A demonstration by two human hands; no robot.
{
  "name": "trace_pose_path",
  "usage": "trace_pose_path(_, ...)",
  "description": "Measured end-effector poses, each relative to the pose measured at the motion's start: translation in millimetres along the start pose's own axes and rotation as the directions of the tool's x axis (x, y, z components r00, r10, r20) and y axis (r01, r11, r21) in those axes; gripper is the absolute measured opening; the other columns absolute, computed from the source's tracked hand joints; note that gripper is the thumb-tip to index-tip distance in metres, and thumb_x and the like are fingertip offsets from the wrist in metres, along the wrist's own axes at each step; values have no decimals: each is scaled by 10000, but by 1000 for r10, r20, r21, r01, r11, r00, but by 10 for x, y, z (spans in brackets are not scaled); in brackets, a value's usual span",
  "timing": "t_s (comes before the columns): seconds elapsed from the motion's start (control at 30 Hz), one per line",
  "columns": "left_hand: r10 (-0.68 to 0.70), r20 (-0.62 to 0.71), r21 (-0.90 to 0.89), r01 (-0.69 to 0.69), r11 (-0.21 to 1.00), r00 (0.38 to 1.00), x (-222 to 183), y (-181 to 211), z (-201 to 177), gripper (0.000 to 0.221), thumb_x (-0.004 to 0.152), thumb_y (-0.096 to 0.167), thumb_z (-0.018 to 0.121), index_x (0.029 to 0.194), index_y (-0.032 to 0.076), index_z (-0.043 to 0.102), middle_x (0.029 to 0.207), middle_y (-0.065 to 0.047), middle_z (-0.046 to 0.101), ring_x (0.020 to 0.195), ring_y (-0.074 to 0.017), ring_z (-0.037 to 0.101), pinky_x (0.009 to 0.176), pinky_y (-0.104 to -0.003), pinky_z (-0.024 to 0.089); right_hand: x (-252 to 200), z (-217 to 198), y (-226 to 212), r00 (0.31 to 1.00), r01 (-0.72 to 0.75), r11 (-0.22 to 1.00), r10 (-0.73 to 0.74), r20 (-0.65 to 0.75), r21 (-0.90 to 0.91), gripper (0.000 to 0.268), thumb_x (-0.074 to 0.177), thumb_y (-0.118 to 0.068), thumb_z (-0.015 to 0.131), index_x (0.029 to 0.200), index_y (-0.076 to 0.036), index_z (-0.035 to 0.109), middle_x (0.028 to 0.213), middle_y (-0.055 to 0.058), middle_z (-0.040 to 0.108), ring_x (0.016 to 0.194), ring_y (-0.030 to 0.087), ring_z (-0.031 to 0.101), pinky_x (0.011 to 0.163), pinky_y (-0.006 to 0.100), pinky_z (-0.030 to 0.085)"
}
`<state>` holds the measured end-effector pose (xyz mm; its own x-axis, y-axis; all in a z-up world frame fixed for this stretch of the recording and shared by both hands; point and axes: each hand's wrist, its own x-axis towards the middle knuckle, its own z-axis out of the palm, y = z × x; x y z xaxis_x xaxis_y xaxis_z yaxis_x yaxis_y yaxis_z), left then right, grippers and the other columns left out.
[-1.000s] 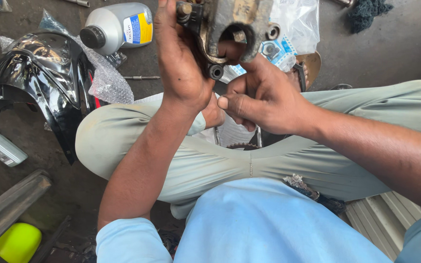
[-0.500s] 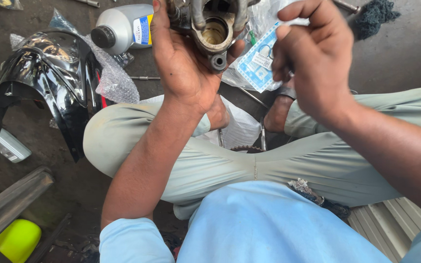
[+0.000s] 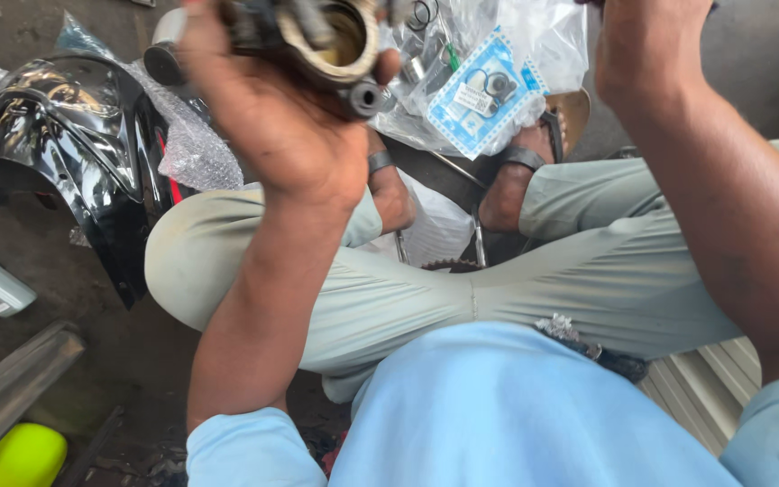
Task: The person cleans the interior of a motorcycle brake caliper using a screwdriver and their fingers, then removes two rubber rings from a plastic package.
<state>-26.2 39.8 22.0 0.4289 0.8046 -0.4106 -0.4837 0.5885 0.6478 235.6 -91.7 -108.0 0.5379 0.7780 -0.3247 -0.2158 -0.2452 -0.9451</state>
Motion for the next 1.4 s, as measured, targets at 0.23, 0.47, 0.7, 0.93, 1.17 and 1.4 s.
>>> trace_pose_path(0.23,30,-44,-101,-34,994,999,-19,255,34,579,1093,611,477,1298,72,530,1099,-122,668,943,-264,695,680,-487,579,692,178,1096,960,236,454,27,278,-859,251,1017,-330,802,1071,-85,783,874,188,738,724,327,721,619,424,541)
trace_pose_path(0.47,30,-111,-179,-49,983,993,-63,397,180,553,1128,548,438,1230,11,518,1084,-168,668,901,-304,694,655,-500,576,668,1064,2014,928,29,42,369,43,-999,256,846,-304,691,1042,-166,781,1039,145,759,973,339,723,746,455,582)
trace_pose_path(0.7,-33,-169,-266,-13,964,985,-59,364,152,536,1099,551,448,1260,43,505,1111,-140,655,930,-278,698,666,-492,602,567,937,1933,925,-61,191,380,17,-980,359,925,-437,660,1085,-135,772,1077,165,749,1022,365,710,830,486,564)
trace_pose_path(0.93,1,-158,-295,-49,954,987,-102,403,302,505,1064,536,464,1258,72,512,1136,-104,643,945,-269,691,644,-505,597,426,1074,1773,948,-77,173,319,-18,-982,482,866,-354,626,1136,44,653,1106,259,720,1037,402,709,854,495,574)
trace_pose_path(1.17,52,-65,-240,-67,968,997,-64,412,253,549,1052,560,399,1287,79,523,1136,-115,658,974,-257,693,685,-484,611,611,900,1527,963,-189,659,-21,-269,-728,366,852,-262,539,1059,18,652,986,212,656,916,389,662,751,447,558)
trace_pose_path(1.4,149,43,-226,-136,965,988,-147,398,215,599,1040,581,433,1341,72,526,1176,-116,671,1004,-252,700,718,-472,611,84,697,-171,891,415,864,-320,-323,287,227,1084,-281,535,1178,-75,543,882,84,612,685,192,537,563,336,454)
